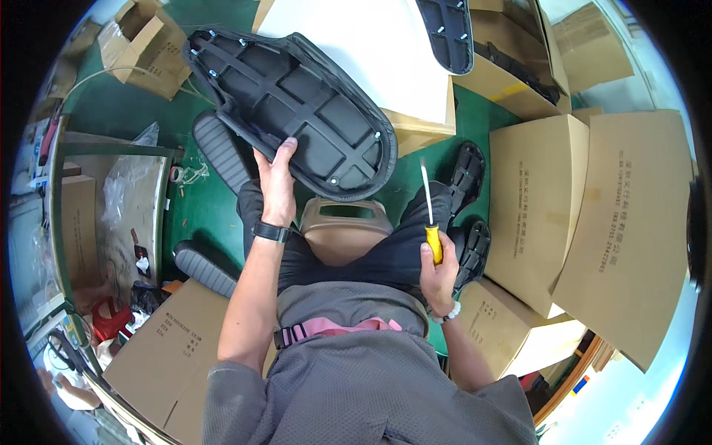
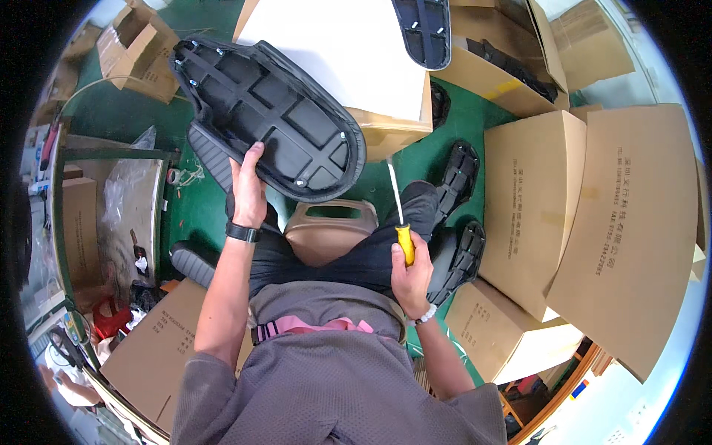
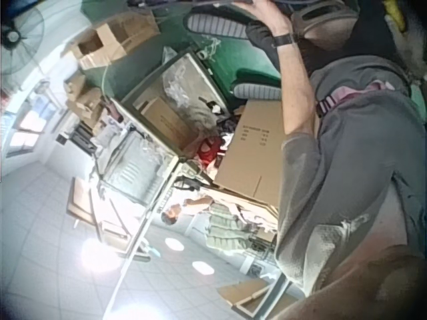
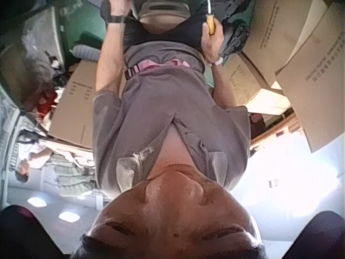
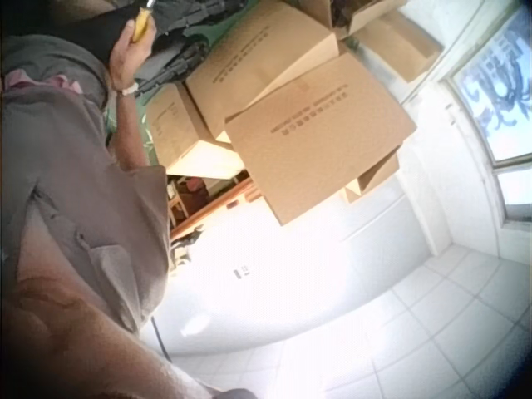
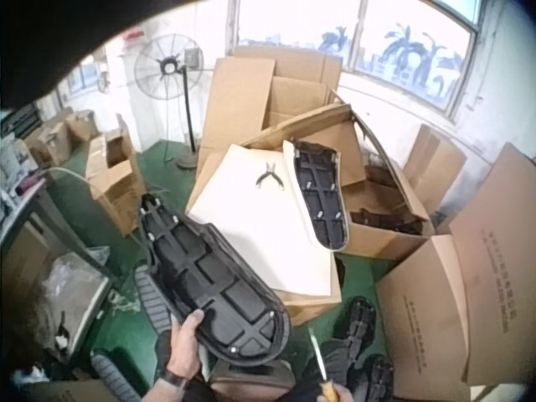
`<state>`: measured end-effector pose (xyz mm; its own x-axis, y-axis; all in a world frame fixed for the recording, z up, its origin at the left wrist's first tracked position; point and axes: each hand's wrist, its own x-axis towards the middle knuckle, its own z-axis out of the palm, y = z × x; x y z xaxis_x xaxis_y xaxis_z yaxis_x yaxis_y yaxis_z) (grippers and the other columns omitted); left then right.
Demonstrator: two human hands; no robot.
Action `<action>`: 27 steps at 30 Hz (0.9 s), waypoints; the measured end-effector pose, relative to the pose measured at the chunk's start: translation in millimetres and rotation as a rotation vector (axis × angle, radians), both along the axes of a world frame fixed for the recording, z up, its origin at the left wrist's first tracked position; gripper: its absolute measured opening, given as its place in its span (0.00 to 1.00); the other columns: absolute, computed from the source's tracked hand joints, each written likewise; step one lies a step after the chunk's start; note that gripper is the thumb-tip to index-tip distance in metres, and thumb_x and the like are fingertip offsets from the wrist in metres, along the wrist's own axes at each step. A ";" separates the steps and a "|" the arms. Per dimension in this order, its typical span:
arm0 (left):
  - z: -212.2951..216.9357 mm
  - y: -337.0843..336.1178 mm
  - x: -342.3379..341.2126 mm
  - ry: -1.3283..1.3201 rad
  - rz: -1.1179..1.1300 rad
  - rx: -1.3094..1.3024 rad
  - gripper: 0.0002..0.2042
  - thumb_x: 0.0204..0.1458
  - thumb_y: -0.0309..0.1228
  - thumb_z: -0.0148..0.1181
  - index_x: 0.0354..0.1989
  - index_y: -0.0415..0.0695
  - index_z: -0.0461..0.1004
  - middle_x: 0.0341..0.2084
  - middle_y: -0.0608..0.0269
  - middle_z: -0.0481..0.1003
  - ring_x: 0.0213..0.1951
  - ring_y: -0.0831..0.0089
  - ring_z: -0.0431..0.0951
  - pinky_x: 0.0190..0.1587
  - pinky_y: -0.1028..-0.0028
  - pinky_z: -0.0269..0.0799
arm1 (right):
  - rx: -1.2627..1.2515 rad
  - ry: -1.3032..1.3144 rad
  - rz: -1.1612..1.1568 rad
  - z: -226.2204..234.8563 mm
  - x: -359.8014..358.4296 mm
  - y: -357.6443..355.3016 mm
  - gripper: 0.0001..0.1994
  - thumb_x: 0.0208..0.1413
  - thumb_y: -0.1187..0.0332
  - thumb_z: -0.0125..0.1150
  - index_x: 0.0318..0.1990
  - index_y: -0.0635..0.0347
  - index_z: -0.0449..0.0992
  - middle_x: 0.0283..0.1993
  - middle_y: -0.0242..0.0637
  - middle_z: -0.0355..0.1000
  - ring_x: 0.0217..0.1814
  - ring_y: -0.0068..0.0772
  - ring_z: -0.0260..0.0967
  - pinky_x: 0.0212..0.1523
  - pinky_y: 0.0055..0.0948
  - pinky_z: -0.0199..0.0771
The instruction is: Assembling or repairing a motorcycle seat component by using a screwdriver to fasten or adjust parts.
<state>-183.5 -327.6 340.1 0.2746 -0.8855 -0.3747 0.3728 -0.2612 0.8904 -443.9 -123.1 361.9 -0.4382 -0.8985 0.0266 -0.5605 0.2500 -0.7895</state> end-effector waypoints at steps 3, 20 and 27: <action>12.4 2.0 8.1 -0.044 -0.136 -0.004 0.47 0.56 0.51 0.67 0.76 0.43 0.47 0.70 0.56 0.58 0.69 0.61 0.60 0.69 0.59 0.56 | 0.053 -0.033 0.098 33.8 -5.0 -11.0 0.19 0.62 0.69 0.64 0.57 0.68 0.72 0.47 0.52 0.78 0.44 0.48 0.78 0.46 0.38 0.77; 16.9 -97.6 90.9 -0.780 -0.142 -0.601 0.13 0.58 0.36 0.66 0.39 0.36 0.80 0.41 0.56 0.82 0.54 0.62 0.77 0.61 0.65 0.67 | 0.417 0.524 0.867 178.1 -16.6 -117.7 0.11 0.62 0.65 0.59 0.49 0.57 0.78 0.28 0.45 0.75 0.30 0.52 0.75 0.32 0.49 0.72; 17.3 -97.3 85.6 -0.724 -0.100 -0.610 0.08 0.58 0.28 0.55 0.33 0.35 0.77 0.29 0.63 0.79 0.34 0.75 0.75 0.41 0.75 0.70 | 0.635 0.686 1.053 197.7 3.0 -181.1 0.11 0.56 0.68 0.60 0.42 0.56 0.85 0.26 0.50 0.75 0.32 0.55 0.75 0.37 0.50 0.73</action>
<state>-97.9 -424.9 357.4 0.1713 -0.9040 0.3917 -0.3219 0.3244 0.8895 -440.8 -304.1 559.7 0.3723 -0.7323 -0.5702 -0.9275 -0.3165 -0.1991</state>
